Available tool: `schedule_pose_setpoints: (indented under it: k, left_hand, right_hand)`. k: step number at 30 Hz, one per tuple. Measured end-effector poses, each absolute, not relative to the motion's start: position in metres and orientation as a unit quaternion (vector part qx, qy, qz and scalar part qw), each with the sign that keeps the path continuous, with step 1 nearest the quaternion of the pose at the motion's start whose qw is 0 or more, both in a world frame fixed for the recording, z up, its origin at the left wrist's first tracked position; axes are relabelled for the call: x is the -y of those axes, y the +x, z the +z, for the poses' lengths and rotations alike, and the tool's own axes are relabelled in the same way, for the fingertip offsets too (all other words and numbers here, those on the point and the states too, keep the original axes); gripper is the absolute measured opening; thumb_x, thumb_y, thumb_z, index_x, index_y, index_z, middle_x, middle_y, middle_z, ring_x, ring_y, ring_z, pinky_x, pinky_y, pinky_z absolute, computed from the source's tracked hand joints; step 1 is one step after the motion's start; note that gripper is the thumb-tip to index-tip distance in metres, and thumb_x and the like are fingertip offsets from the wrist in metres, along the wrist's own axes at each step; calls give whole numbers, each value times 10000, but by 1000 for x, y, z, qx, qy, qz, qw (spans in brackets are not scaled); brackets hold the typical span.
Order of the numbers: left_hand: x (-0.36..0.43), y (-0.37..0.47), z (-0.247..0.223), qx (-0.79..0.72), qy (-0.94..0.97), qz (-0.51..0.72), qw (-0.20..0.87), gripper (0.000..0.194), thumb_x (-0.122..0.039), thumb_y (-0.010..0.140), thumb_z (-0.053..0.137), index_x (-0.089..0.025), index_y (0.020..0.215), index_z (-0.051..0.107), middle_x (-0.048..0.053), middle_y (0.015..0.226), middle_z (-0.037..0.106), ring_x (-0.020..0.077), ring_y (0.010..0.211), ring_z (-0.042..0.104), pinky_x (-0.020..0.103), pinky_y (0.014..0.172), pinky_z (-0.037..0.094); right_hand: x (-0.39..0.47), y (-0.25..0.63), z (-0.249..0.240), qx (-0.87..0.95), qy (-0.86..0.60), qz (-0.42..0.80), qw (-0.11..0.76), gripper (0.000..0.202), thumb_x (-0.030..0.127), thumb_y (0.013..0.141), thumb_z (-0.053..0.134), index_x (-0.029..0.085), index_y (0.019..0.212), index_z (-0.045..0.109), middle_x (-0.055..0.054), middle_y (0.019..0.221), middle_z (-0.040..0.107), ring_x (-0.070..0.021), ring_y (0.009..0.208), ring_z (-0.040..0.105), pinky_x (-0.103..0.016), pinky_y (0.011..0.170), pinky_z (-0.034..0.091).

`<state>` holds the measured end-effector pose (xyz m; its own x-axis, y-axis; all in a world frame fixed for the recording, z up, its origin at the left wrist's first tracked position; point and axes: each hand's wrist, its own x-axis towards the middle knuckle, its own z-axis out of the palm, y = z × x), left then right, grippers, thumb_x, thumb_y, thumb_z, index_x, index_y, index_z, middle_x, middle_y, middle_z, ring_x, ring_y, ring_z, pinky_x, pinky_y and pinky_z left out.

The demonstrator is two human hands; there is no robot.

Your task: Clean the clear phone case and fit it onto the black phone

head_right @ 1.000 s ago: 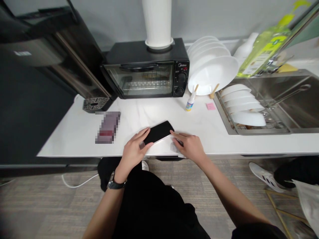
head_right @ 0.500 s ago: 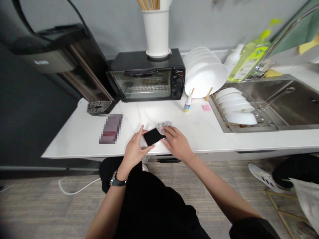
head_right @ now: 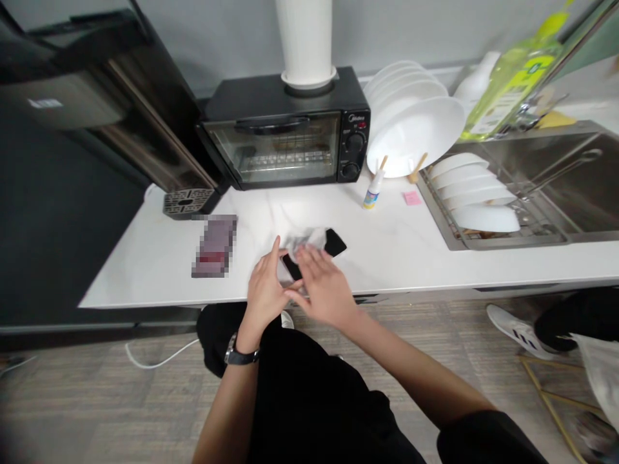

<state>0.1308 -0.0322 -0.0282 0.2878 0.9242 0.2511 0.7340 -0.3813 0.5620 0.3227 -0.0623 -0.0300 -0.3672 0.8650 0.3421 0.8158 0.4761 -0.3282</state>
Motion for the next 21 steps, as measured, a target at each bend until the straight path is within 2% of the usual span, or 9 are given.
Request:
schedule_pose_setpoints:
  k: [3, 5, 8, 10, 12, 15, 18, 21]
  left_hand:
    - [33, 131, -28, -539, 779, 272, 167, 1001, -388, 935, 768, -237, 1719, 165, 148, 1420, 674, 341, 1289, 645, 507, 1127, 501]
    - [33, 131, -27, -529, 782, 279, 175, 1052, -447, 907, 808, -259, 1717, 163, 126, 1437, 671, 343, 1314, 627, 512, 1142, 491]
    - [32, 132, -27, -518, 787, 282, 181, 1093, -473, 885, 834, -270, 1715, 153, 104, 1450, 672, 335, 1338, 614, 512, 1170, 467]
    - [31, 132, -28, -524, 789, 271, 171, 1052, -432, 915, 800, -233, 1718, 150, 132, 1444, 667, 340, 1327, 622, 507, 1160, 474]
    - [32, 132, -28, -533, 790, 261, 156, 994, -388, 946, 755, -195, 1718, 159, 162, 1421, 665, 347, 1300, 634, 503, 1138, 489]
    - [33, 133, -28, -534, 789, 262, 154, 1010, -444, 938, 767, -219, 1716, 165, 151, 1416, 664, 348, 1289, 629, 504, 1130, 488]
    - [34, 134, -26, -519, 799, 261, 157, 1040, -516, 925, 774, -254, 1717, 152, 129, 1439, 656, 348, 1306, 613, 509, 1143, 471]
    - [36, 135, -26, -518, 806, 251, 138, 938, -430, 984, 696, -229, 1721, 152, 147, 1407, 655, 347, 1284, 622, 500, 1131, 476]
  right_hand:
    - [65, 321, -31, 856, -453, 81, 234, 897, 669, 1015, 567, 134, 1694, 331, -169, 1677, 470, -357, 1576, 433, -594, 1297, 372]
    - [59, 330, -30, 824, -515, 58, 230, 845, 658, 1030, 544, 158, 1686, 360, -177, 1655, 498, -388, 1551, 463, -645, 1269, 384]
    - [53, 335, -28, 760, -606, 7, 234, 888, 668, 1013, 566, 59, 1641, 415, -267, 1634, 486, -476, 1543, 441, -698, 1247, 371]
    - [57, 327, -27, 807, -543, 25, 233, 908, 654, 1022, 556, -5, 1628, 401, -275, 1640, 474, -445, 1567, 416, -650, 1280, 357]
    - [63, 322, -26, 857, -459, 61, 224, 888, 661, 1026, 550, 56, 1654, 383, -210, 1667, 465, -377, 1584, 413, -592, 1306, 353]
    - [65, 332, -23, 864, -454, 75, 207, 828, 662, 1034, 543, 160, 1673, 385, -153, 1659, 497, -353, 1559, 461, -590, 1284, 392]
    - [59, 341, -24, 811, -545, 40, 209, 817, 635, 1049, 523, 106, 1659, 403, -214, 1662, 470, -405, 1556, 449, -609, 1274, 392]
    - [59, 335, -28, 843, -486, 56, 223, 984, 724, 997, 550, 33, 1668, 347, -249, 1698, 395, -402, 1607, 357, -577, 1309, 354]
